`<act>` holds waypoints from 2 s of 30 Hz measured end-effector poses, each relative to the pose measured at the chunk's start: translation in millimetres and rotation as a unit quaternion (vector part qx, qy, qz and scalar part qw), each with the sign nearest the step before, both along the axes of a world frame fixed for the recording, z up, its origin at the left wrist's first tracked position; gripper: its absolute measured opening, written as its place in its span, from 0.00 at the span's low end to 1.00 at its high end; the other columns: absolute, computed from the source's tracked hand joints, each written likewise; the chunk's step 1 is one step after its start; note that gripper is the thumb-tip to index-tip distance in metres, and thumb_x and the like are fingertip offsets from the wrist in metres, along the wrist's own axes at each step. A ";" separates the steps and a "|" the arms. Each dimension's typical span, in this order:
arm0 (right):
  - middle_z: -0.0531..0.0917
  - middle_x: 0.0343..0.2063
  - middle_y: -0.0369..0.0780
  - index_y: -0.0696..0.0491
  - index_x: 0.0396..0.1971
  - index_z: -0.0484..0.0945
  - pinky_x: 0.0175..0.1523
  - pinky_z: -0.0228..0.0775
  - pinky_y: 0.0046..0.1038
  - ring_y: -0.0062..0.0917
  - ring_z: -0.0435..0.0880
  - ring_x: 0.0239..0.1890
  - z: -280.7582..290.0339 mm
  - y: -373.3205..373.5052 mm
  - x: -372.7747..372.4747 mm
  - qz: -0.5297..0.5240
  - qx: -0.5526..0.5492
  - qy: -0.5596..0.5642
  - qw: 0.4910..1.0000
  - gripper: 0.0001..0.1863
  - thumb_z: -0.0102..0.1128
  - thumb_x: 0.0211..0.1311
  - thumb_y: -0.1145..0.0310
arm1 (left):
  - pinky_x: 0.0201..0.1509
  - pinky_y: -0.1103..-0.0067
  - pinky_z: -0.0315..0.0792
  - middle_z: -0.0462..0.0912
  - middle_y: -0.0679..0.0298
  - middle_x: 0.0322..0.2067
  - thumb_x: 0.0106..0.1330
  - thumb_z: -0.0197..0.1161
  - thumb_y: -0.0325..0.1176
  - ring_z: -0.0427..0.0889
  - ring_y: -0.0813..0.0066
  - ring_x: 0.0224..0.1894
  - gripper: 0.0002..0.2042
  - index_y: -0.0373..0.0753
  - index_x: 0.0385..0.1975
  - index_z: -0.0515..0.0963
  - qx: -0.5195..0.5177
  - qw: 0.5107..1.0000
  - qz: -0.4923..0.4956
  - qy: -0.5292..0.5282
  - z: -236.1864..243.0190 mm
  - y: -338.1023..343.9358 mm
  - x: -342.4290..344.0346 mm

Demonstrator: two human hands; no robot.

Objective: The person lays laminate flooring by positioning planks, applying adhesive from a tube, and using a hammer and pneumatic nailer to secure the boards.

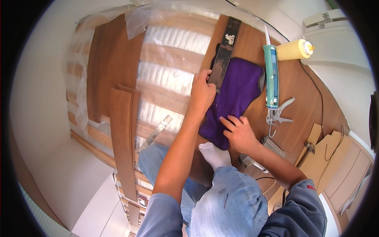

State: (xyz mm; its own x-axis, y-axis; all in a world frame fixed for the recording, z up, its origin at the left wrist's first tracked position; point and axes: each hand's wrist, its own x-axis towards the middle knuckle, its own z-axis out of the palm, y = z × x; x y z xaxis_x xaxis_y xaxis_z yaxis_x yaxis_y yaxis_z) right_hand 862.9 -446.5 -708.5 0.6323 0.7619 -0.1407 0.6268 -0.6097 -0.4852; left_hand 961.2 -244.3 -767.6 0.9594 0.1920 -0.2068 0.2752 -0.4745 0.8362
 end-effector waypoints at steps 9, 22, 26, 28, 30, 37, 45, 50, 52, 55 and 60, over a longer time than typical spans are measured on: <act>0.77 0.63 0.46 0.60 0.57 0.79 0.70 0.60 0.46 0.43 0.71 0.67 -7.3 37.7 -2.6 -0.119 -0.014 -0.070 0.990 0.28 0.65 0.54 0.67 | 0.57 0.66 0.74 0.78 0.49 0.46 0.59 0.56 0.20 0.79 0.50 0.50 0.21 0.32 0.54 0.77 -0.022 0.999 -0.007 0.042 7.4 2.6 3.2; 0.70 0.69 0.51 0.54 0.61 0.77 0.65 0.69 0.44 0.47 0.69 0.68 -5.0 66.6 -22.4 -0.114 0.021 0.044 0.992 0.28 0.64 0.58 0.66 | 0.50 0.73 0.75 0.81 0.55 0.49 0.64 0.59 0.23 0.79 0.64 0.43 0.23 0.33 0.60 0.78 0.027 0.998 -0.044 -0.034 0.6 9.4 -20.8; 0.79 0.59 0.48 0.54 0.55 0.81 0.56 0.77 0.38 0.40 0.82 0.56 19.6 18.9 -32.6 -0.128 0.180 0.130 0.967 0.22 0.66 0.60 0.68 | 0.56 0.63 0.73 0.81 0.50 0.52 0.65 0.63 0.25 0.78 0.52 0.48 0.27 0.39 0.67 0.73 0.154 0.972 -0.098 -0.150 2.1 14.2 -56.4; 0.87 0.41 0.41 0.51 0.51 0.84 0.49 0.81 0.37 0.37 0.87 0.44 23.8 -40.3 -45.6 -0.167 0.168 0.071 0.969 0.18 0.67 0.60 0.69 | 0.59 0.59 0.71 0.82 0.50 0.52 0.64 0.63 0.23 0.77 0.46 0.48 0.31 0.42 0.71 0.69 0.161 0.974 -0.129 -0.091 6.0 20.5 -71.5; 0.87 0.44 0.44 0.55 0.48 0.82 0.50 0.79 0.36 0.37 0.86 0.42 23.0 -133.4 -66.6 -0.266 0.037 0.039 0.963 0.12 0.59 0.67 0.74 | 0.60 0.60 0.71 0.81 0.52 0.59 0.64 0.62 0.22 0.76 0.46 0.51 0.26 0.39 0.64 0.75 0.202 0.962 -0.180 -0.040 10.2 31.6 -76.3; 0.74 0.58 0.63 0.64 0.64 0.70 0.69 0.65 0.48 0.58 0.72 0.63 -28.6 -390.1 -205.4 -0.719 -0.294 0.015 0.630 0.35 0.66 0.64 0.56 | 0.48 0.60 0.75 0.86 0.51 0.38 0.69 0.62 0.31 0.81 0.49 0.40 0.11 0.35 0.46 0.84 0.217 0.954 -0.165 -0.126 27.1 56.3 7.1; 0.81 0.30 0.50 0.61 0.42 0.72 0.46 0.75 0.42 0.45 0.83 0.34 -52.9 -479.7 -217.9 -0.676 -0.228 0.122 0.690 0.16 0.61 0.57 0.67 | 0.50 0.61 0.76 0.87 0.50 0.40 0.72 0.60 0.43 0.84 0.49 0.45 0.15 0.36 0.42 0.81 0.211 0.934 -0.287 -0.028 15.5 -0.1 177.9; 0.69 0.23 0.40 0.57 0.36 0.69 0.37 0.74 0.34 0.26 0.74 0.26 23.9 -439.2 -178.5 -0.673 -0.185 0.170 0.696 0.11 0.58 0.56 0.70 | 0.47 0.60 0.74 0.85 0.50 0.35 0.71 0.61 0.54 0.83 0.48 0.42 0.23 0.35 0.35 0.79 0.228 0.940 -0.252 0.015 10.2 -23.4 213.8; 0.69 0.26 0.36 0.56 0.40 0.69 0.34 0.79 0.28 0.21 0.73 0.27 52.0 -379.0 -154.7 -0.688 -0.050 0.168 0.704 0.11 0.59 0.59 0.72 | 0.48 0.59 0.77 0.87 0.50 0.39 0.67 0.67 0.54 0.85 0.48 0.46 0.23 0.35 0.37 0.82 0.259 0.933 -0.240 0.061 8.0 -28.2 226.1; 0.76 0.43 0.38 0.55 0.62 0.65 0.31 0.86 0.27 0.24 0.83 0.39 75.1 -272.2 -90.3 -0.661 0.141 0.308 0.669 0.26 0.59 0.65 0.78 | 0.45 0.61 0.75 0.86 0.51 0.33 0.65 0.69 0.56 0.84 0.52 0.42 0.25 0.34 0.31 0.78 0.274 0.914 -0.292 0.065 3.3 -29.0 238.7; 0.77 0.19 0.36 0.59 0.59 0.65 0.25 0.75 0.26 0.21 0.82 0.21 77.5 -122.7 62.2 -0.396 0.065 0.463 0.790 0.26 0.66 0.70 0.63 | 0.41 0.63 0.75 0.86 0.57 0.26 0.62 0.71 0.58 0.85 0.57 0.34 0.26 0.34 0.30 0.81 0.290 0.896 -0.323 0.097 -1.7 -26.6 249.0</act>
